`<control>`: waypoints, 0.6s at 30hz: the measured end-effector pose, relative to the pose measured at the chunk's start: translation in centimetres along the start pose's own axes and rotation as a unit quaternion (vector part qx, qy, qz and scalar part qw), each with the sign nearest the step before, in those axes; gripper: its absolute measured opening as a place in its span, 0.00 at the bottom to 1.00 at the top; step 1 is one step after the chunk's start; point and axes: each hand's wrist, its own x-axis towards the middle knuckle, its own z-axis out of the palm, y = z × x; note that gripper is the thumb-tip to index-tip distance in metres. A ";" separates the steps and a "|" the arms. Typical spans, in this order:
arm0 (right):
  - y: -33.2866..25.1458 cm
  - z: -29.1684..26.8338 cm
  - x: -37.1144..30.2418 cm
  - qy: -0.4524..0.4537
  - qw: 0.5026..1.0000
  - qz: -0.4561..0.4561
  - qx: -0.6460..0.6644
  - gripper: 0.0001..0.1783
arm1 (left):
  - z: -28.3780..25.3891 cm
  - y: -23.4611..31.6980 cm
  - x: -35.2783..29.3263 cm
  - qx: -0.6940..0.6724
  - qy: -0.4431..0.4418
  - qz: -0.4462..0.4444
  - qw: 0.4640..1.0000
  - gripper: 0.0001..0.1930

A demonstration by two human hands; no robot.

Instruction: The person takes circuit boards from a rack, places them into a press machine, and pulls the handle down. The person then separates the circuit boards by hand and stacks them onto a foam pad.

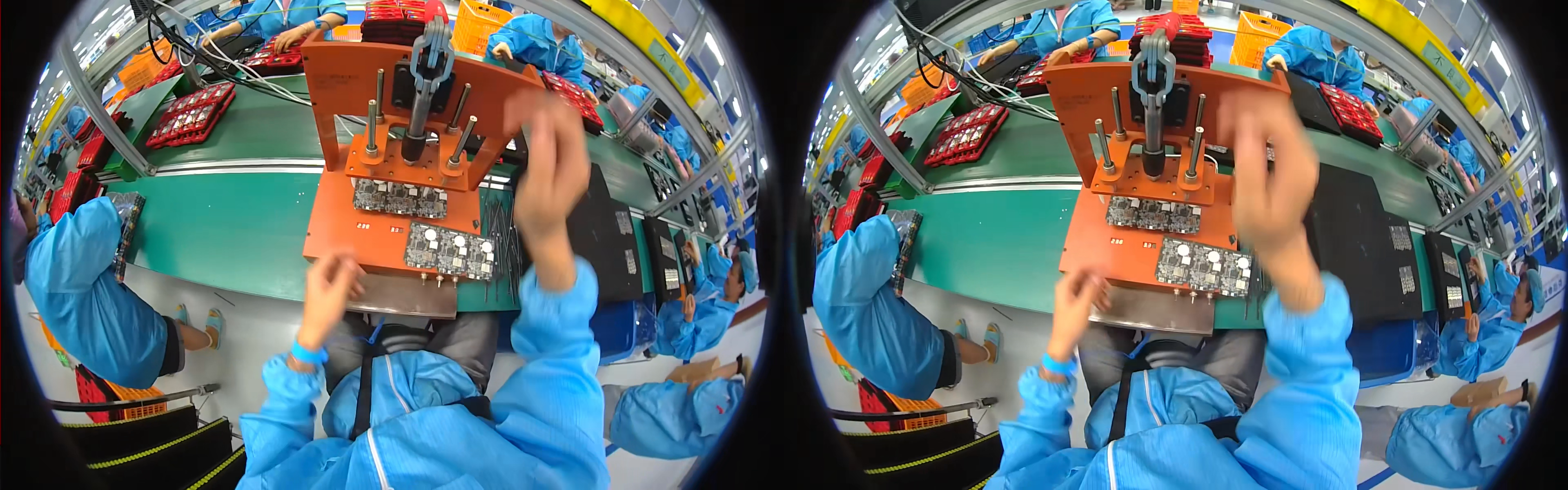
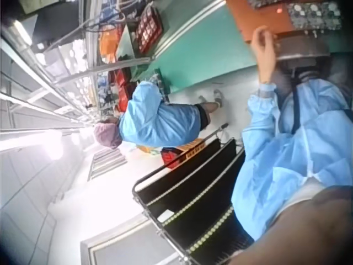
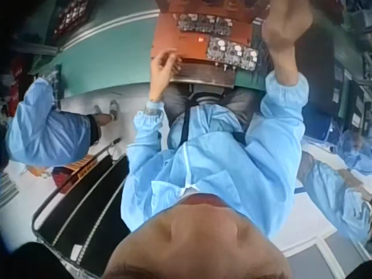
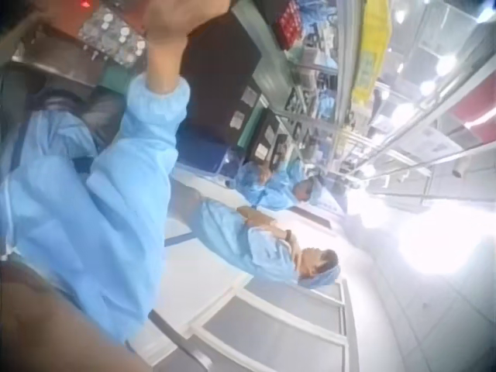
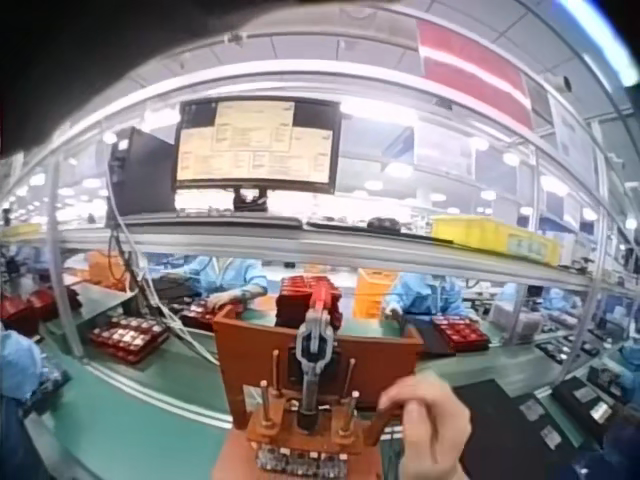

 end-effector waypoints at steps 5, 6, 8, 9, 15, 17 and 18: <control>1.1 -5.2 -16.2 -0.370 0.905 0.085 -0.192 0.27 | -1.2 2.1 10.6 0.229 -0.047 0.048 0.971 0.15; 1.0 -5.3 -17.7 -0.402 0.880 0.128 -0.219 0.32 | -0.6 2.5 11.6 0.233 -0.050 0.044 0.970 0.15; 2.3 -5.3 -19.8 -0.431 0.861 0.169 -0.212 0.37 | 0.5 3.3 12.8 0.205 -0.121 -0.095 0.967 0.16; 2.8 -5.2 -20.1 -0.440 0.855 0.162 -0.223 0.37 | 0.6 2.7 13.6 0.205 -0.128 -0.103 0.965 0.14; 3.8 -6.0 -18.0 -0.438 0.862 0.168 -0.191 0.34 | 2.8 2.8 13.6 0.028 -0.074 -0.120 0.990 0.13; 3.7 -6.3 -17.1 -0.421 0.873 0.210 -0.133 0.34 | 1.9 3.3 12.4 0.007 -0.072 -0.091 0.993 0.13; 3.3 -6.2 -16.7 -0.429 0.867 0.237 -0.089 0.34 | 1.4 3.5 12.3 -0.013 -0.057 -0.052 0.997 0.14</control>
